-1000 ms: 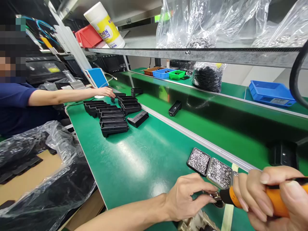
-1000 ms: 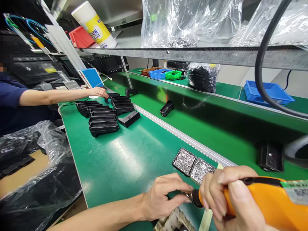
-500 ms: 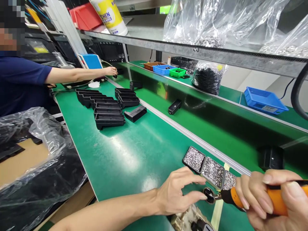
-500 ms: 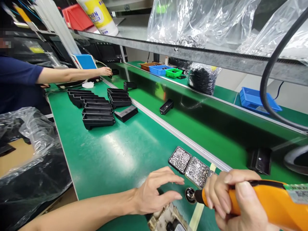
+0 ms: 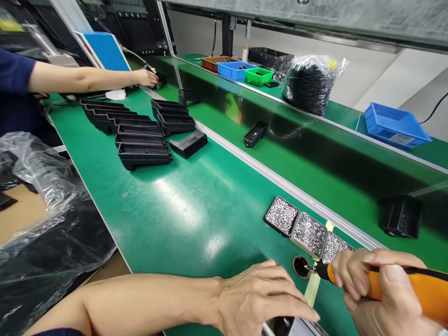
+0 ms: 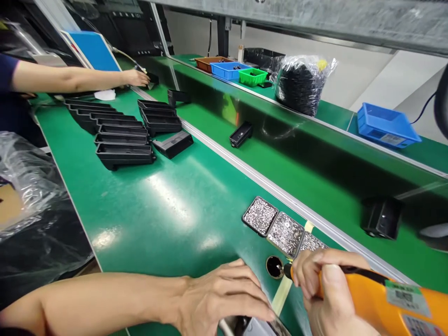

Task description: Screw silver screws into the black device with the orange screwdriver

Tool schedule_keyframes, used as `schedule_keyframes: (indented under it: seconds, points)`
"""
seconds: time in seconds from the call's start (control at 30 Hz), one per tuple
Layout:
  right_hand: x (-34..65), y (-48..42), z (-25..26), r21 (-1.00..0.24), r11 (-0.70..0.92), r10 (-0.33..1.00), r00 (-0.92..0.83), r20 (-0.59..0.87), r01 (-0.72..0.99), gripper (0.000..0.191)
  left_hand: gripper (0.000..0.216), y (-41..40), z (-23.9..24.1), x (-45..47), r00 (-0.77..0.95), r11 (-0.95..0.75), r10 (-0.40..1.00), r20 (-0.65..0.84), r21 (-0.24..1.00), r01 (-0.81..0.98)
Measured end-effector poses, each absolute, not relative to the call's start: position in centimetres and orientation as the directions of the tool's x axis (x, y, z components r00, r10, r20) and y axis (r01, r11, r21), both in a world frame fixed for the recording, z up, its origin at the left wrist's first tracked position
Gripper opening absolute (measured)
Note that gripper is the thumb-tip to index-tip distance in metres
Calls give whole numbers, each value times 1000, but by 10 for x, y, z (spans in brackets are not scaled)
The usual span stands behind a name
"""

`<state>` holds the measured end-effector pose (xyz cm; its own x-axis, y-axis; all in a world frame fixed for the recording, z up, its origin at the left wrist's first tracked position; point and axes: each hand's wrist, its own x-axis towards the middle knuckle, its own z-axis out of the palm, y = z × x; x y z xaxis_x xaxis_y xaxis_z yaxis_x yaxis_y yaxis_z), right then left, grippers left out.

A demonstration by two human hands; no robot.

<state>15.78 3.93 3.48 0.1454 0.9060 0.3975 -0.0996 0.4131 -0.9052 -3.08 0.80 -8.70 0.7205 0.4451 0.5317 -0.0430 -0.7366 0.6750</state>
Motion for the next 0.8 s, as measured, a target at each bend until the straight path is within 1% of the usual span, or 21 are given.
schedule_keyframes:
  seconds: [0.33, 0.47, 0.57, 0.67, 0.8]
  points:
    - [152, 40, 27, -911, 397, 910, 177, 376, -107, 14, 85, 7, -89, -29, 707, -759, 440, 553, 650, -36]
    - [148, 39, 26, -921, 374, 919, 173, 354, -106, 14, 89, 7, -91, -28, 720, -752, 442, 535, 658, -28]
    - [147, 39, 27, -924, 365, 924, 165, 346, -110, 11, 90, 8, -92, -27, 702, -764, 434, 565, 643, -45]
    - [147, 40, 27, -922, 370, 922, 168, 350, -110, 12, 88, 8, -93, -26, 683, -779, 431, 589, 626, -48]
    - [147, 40, 25, -926, 364, 924, 167, 344, -103, 14, 85, 8, -92, -27, 689, -778, 437, 578, 627, -32]
